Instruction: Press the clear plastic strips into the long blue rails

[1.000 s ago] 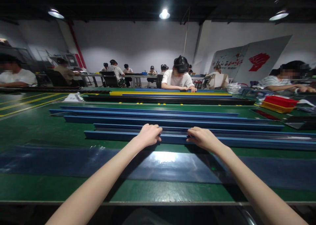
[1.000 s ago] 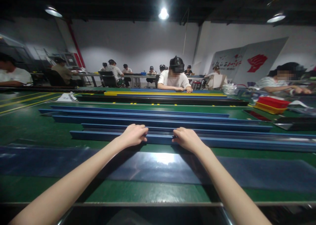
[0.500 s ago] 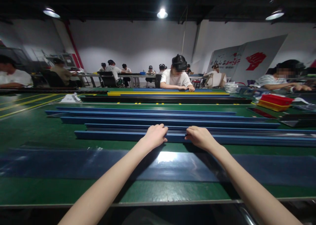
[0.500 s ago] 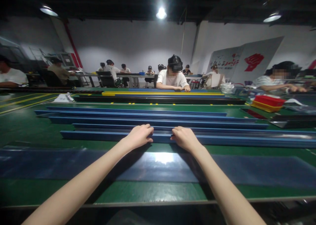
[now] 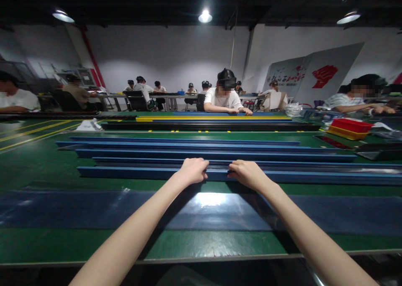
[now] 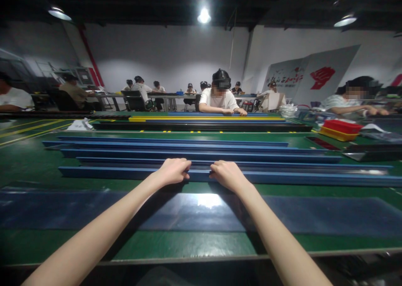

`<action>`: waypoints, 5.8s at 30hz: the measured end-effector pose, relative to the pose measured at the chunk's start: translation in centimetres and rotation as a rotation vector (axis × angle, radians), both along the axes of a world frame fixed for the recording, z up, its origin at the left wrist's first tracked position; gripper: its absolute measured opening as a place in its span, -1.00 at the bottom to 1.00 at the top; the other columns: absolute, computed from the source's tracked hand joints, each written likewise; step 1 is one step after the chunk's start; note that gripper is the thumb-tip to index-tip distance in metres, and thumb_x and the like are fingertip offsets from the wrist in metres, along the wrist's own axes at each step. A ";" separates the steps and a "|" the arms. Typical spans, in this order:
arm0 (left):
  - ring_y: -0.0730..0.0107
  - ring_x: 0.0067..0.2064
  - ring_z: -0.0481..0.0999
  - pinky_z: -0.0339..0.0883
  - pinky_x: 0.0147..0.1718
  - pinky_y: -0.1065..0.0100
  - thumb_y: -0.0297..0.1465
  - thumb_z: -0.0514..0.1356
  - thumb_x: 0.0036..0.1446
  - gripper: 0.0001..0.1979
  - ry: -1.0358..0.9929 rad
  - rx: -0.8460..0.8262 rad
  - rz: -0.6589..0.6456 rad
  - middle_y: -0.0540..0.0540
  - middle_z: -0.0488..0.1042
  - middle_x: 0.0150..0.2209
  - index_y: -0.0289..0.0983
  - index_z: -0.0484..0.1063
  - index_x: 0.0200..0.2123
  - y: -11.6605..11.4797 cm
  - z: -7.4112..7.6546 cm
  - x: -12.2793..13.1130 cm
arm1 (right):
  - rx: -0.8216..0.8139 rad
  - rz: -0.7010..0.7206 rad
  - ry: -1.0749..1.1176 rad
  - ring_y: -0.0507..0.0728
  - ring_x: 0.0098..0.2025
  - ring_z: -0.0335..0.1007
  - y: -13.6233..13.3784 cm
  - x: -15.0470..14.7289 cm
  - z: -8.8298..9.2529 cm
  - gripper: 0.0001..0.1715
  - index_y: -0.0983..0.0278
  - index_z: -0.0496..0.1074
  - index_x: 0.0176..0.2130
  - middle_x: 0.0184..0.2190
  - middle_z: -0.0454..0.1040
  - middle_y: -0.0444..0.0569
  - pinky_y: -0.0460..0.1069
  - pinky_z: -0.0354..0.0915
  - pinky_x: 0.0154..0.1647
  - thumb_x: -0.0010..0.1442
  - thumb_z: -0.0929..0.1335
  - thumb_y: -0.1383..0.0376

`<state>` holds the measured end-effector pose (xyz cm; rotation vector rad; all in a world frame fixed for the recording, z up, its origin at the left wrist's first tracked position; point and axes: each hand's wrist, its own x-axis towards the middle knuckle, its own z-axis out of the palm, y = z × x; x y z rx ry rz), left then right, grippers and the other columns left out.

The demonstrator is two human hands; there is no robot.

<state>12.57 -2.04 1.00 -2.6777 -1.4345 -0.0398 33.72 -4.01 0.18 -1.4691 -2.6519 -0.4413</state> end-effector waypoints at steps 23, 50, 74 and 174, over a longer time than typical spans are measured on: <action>0.25 -0.25 0.45 0.15 -0.44 0.41 -0.25 0.18 -0.08 -0.84 0.060 -0.033 0.254 -0.02 0.48 -0.28 -0.17 0.39 -0.40 2.1 0.8 -7.0 | 0.060 -0.158 0.115 0.05 -0.28 0.34 1.8 -0.6 -1.1 -0.71 0.25 0.40 -0.44 -0.38 0.46 -0.06 -0.10 0.00 -0.47 0.16 0.26 0.13; 0.21 -0.16 0.41 0.05 -0.06 0.14 -0.22 -0.07 0.13 -0.63 -0.171 0.377 0.154 -0.15 0.48 -0.20 -0.26 0.39 -0.15 5.8 -2.9 -5.2 | 0.050 -0.147 0.213 0.17 0.04 0.23 7.1 3.1 -3.2 -0.33 0.35 0.25 0.06 -0.02 0.37 0.12 0.09 -0.03 0.14 0.23 0.01 -0.01; 0.24 -0.21 0.42 0.16 -0.22 0.27 -0.27 -0.07 0.12 -0.68 -0.142 0.271 0.235 -0.15 0.47 -0.32 -0.28 0.41 -0.27 11.4 -2.5 -6.0 | 0.016 -0.224 0.114 0.16 -0.21 0.26 12.3 1.3 -1.9 -0.49 0.31 0.36 -0.24 -0.30 0.43 0.07 0.00 0.08 -0.20 0.24 0.05 0.04; 0.13 -0.17 0.40 0.17 -0.25 0.27 0.09 0.10 -0.11 -0.25 0.074 0.411 -0.111 -0.22 0.43 -0.21 -0.32 0.22 0.04 21.6 7.5 -4.4 | 0.432 -0.033 0.116 0.27 -0.22 0.26 22.1 4.7 5.3 -0.22 0.24 0.27 0.02 -0.19 0.39 0.11 0.07 0.10 -0.25 -0.03 0.23 -0.19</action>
